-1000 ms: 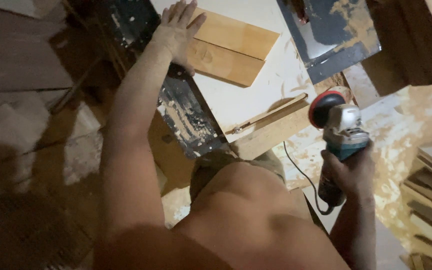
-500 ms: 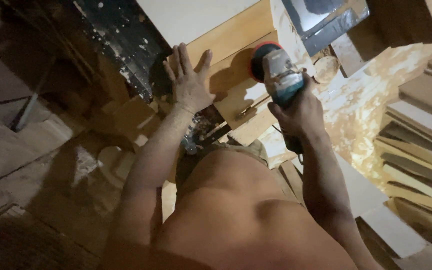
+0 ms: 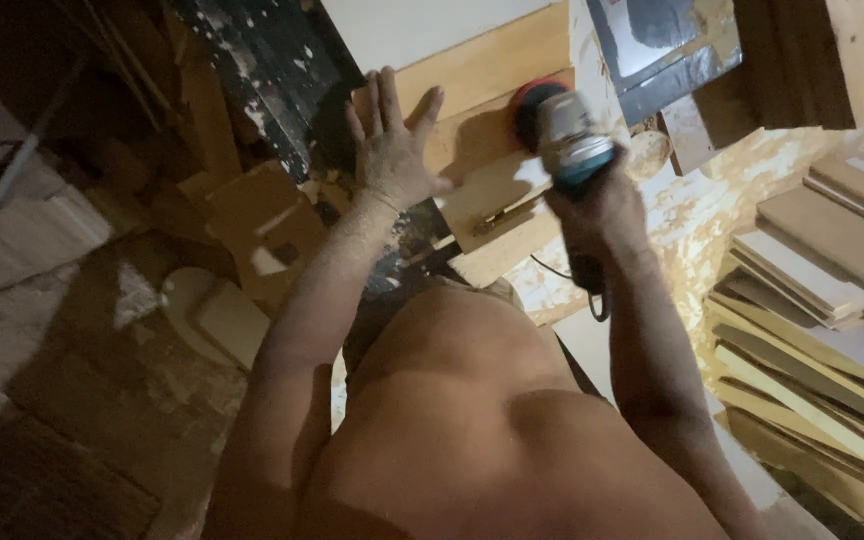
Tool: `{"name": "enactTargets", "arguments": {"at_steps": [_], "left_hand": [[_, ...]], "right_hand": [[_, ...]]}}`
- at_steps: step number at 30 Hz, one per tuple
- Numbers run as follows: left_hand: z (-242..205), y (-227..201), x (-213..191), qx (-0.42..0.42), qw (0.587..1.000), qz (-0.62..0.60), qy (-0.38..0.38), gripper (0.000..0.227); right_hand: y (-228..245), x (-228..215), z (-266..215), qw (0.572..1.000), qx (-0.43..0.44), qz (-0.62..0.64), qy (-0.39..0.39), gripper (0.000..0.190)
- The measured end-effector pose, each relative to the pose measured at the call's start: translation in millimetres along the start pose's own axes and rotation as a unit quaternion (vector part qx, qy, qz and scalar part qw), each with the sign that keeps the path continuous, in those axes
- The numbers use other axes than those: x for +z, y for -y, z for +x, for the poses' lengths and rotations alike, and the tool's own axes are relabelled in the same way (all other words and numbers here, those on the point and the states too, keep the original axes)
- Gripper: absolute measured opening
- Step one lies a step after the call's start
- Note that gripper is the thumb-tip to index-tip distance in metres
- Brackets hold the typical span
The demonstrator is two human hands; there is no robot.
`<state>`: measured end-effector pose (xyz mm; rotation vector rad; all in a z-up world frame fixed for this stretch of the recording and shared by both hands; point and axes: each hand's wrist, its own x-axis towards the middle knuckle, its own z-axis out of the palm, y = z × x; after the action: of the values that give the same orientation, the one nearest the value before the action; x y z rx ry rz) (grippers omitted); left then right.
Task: The person uses an orbital sander to smooth the surface of a rectangular wooden plank on a workbench. They hold the plank steady with their left hand while moving the sander across the wood with their right hand, then flip the plank to sand the other side.
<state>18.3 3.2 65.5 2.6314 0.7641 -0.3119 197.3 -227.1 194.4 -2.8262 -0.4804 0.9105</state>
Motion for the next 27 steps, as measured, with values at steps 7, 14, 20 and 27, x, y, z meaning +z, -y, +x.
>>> {"name": "enactTargets", "arguments": {"at_steps": [7,14,20,27], "left_hand": [[-2,-2,-1,0.003,1.0,0.024,-0.011,0.149],[-1,0,1,0.009,0.999,0.001,-0.031,0.142],[-1,-1,-4,0.006,1.0,0.02,-0.022,0.142],[-3,-3,-7,-0.004,1.0,-0.013,0.0,0.141]], "right_hand": [[-24,-6,32,0.998,-0.042,0.015,-0.048,0.086],[3,-20,44,0.998,-0.065,-0.013,-0.016,0.09],[23,-16,41,0.997,-0.077,-0.008,-0.021,0.084],[20,-29,69,0.998,-0.046,-0.027,-0.039,0.093]]}}
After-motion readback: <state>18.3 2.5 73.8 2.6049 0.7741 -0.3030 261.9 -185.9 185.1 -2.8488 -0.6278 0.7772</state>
